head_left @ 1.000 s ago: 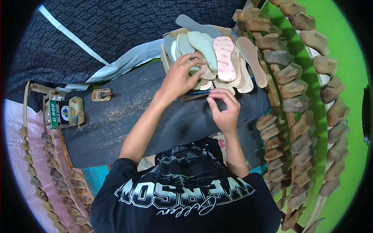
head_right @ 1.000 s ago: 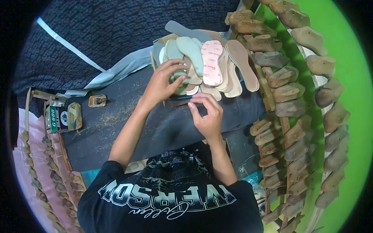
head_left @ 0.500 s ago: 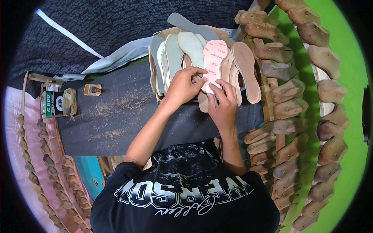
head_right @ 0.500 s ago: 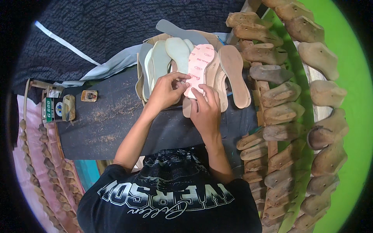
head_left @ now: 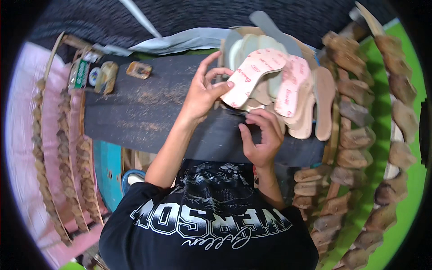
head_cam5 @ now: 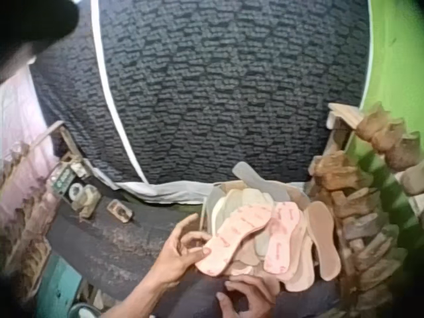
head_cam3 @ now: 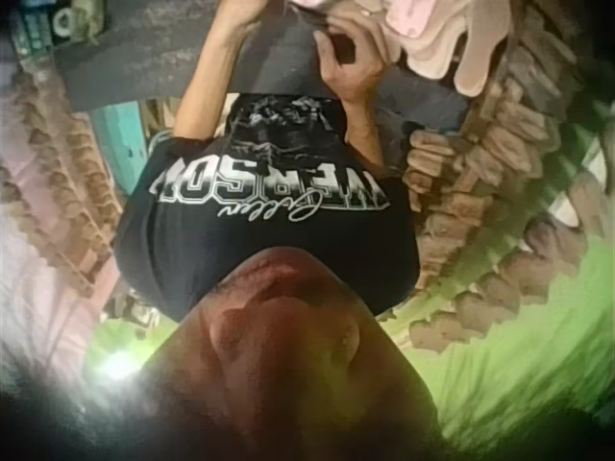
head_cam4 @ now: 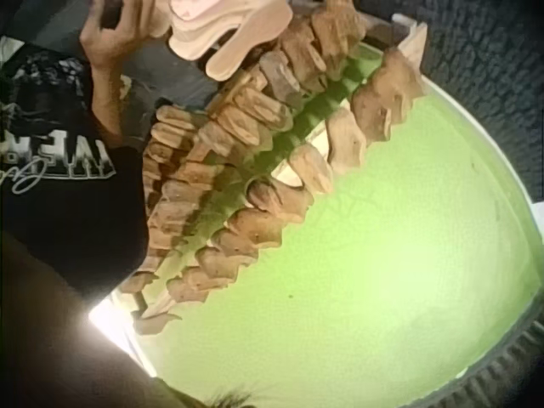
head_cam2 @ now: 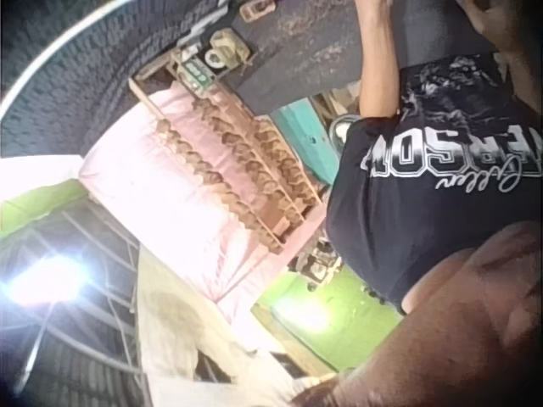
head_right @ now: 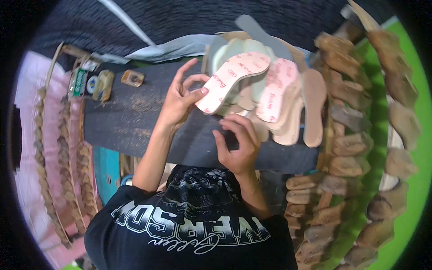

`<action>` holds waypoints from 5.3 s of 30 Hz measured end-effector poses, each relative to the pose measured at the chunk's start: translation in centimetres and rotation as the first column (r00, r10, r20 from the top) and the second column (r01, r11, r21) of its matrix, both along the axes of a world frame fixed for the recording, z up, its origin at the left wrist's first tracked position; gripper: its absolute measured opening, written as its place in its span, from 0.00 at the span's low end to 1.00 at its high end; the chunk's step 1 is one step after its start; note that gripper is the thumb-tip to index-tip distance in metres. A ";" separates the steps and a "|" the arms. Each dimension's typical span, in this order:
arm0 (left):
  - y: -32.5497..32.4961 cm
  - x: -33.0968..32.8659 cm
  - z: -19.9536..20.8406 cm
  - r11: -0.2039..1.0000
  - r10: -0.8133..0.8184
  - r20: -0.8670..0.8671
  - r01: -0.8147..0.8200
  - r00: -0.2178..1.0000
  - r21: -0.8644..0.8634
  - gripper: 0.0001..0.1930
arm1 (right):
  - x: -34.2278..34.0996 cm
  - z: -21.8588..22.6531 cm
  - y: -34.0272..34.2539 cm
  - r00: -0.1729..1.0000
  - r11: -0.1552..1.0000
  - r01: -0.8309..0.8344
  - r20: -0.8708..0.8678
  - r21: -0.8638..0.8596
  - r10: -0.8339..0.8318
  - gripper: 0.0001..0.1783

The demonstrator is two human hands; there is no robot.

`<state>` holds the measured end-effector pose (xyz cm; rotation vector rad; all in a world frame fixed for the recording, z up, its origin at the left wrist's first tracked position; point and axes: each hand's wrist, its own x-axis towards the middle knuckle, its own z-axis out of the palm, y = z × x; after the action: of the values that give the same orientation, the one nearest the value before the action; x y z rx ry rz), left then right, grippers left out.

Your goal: Applying adhesive to shoe insoles using a brush and preparing them for further assembly.

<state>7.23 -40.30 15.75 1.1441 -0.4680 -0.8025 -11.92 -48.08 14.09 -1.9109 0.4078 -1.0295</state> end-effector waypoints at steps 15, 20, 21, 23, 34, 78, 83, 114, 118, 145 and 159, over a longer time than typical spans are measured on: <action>23.7 9.9 -11.0 0.861 0.499 -0.294 -0.506 0.815 0.058 0.47 | 15.9 -10.0 17.5 0.884 0.502 -0.318 0.061 0.804 0.463 0.11; 36.9 19.6 -17.4 0.708 0.704 -0.207 -0.652 0.679 0.271 0.28 | 20.0 -15.1 22.5 0.864 0.571 -0.157 -0.168 0.806 0.474 0.11; 38.9 20.8 -17.8 0.708 0.705 -0.212 -0.652 0.677 0.271 0.28 | 20.7 -15.6 23.2 0.857 0.654 -0.091 -0.276 0.751 0.436 0.12; 42.1 22.9 -18.6 0.761 0.573 -0.030 -0.519 0.819 0.389 0.23 | 22.3 -16.6 24.1 0.858 0.773 0.000 -0.396 0.634 0.325 0.14; 41.8 31.3 -18.8 0.841 0.046 0.304 -0.201 0.952 0.502 0.18 | 30.3 -14.5 23.8 0.790 0.987 0.085 -0.595 -0.136 -0.150 0.19; 27.3 44.6 -22.8 0.952 -0.075 0.890 -0.233 0.450 0.198 0.45 | 46.1 -13.8 19.2 0.960 0.929 0.253 -0.189 0.270 -0.206 0.16; 27.4 44.6 -22.8 0.951 -0.087 0.882 -0.226 0.463 0.213 0.47 | 44.8 -14.8 18.4 0.984 0.898 0.174 -0.096 0.404 -0.147 0.16; 26.9 44.2 -22.6 0.899 -0.215 0.880 -0.267 0.423 0.348 0.53 | 44.4 -10.4 20.1 0.959 0.998 0.003 -0.282 0.060 0.014 0.13; 28.0 43.0 -21.7 0.930 -0.036 0.885 -0.308 0.465 0.199 0.52 | 38.0 -9.4 22.5 0.992 0.886 0.067 -0.126 0.459 -0.010 0.16; 44.2 25.2 -22.4 0.828 -0.149 0.871 -0.422 0.469 0.369 0.34 | 31.2 -16.0 35.3 0.930 0.988 -0.022 -0.366 -0.152 -0.035 0.10; 42.4 24.4 -22.1 0.786 -0.173 0.883 -0.479 0.435 0.390 0.36 | 30.0 -15.1 31.0 0.863 0.972 0.210 -0.447 -0.104 -0.234 0.08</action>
<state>31.59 2.11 -6.35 2.2178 -1.0134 -0.0269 18.10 -17.08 -1.03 -2.1889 0.8984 -0.7235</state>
